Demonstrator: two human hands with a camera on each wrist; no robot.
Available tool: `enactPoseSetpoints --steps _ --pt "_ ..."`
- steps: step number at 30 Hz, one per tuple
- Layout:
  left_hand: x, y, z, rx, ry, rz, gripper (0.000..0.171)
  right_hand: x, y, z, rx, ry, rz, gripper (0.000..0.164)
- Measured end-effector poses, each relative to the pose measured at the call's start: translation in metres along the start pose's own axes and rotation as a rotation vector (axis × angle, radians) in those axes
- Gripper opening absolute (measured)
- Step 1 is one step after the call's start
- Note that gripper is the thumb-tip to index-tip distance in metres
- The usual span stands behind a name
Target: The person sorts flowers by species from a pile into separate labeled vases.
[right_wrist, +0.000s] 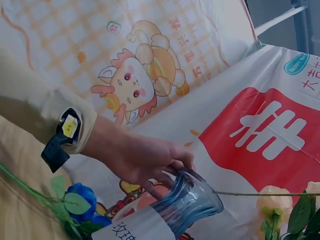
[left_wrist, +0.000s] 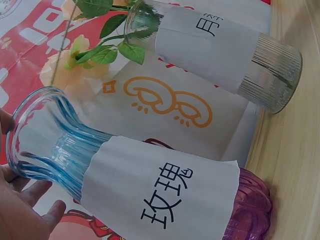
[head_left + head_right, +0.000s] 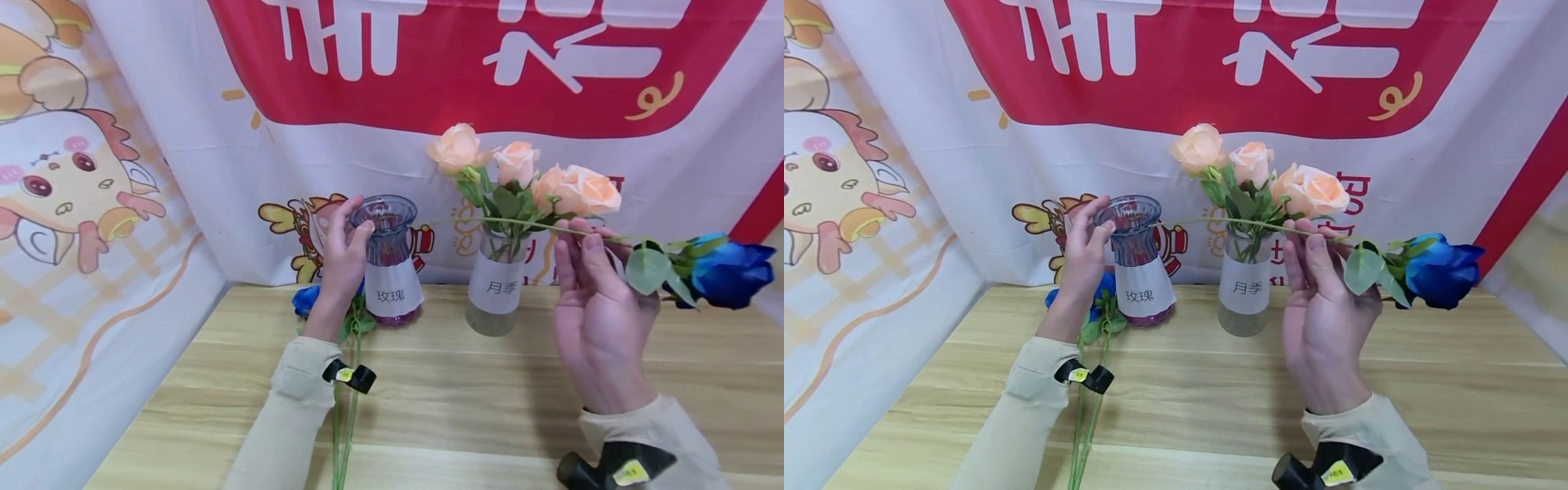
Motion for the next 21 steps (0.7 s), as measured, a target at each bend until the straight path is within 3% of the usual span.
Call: enactPoseSetpoints --steps 5,14,21 --pt "0.002 0.001 0.001 -0.003 -0.003 -0.007 0.05 0.008 -0.008 0.004 -0.106 -0.036 0.064 0.031" --pt "0.0 -0.002 0.001 -0.019 -0.01 0.005 0.05 0.023 0.005 0.01 -0.231 -0.155 0.115 0.03" --pt "0.001 -0.001 0.0 -0.01 -0.006 0.011 0.05 0.037 0.014 0.015 -0.329 -0.208 0.302 0.033"
Point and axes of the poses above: each hand's wrist, its own z-axis away from the middle knuckle, its own x-axis out of the palm, y = z × x, the point moved 9 cm from there along -z, towards the middle knuckle, and after that the axes turned 7 degrees about z, right-handed, at the moved point
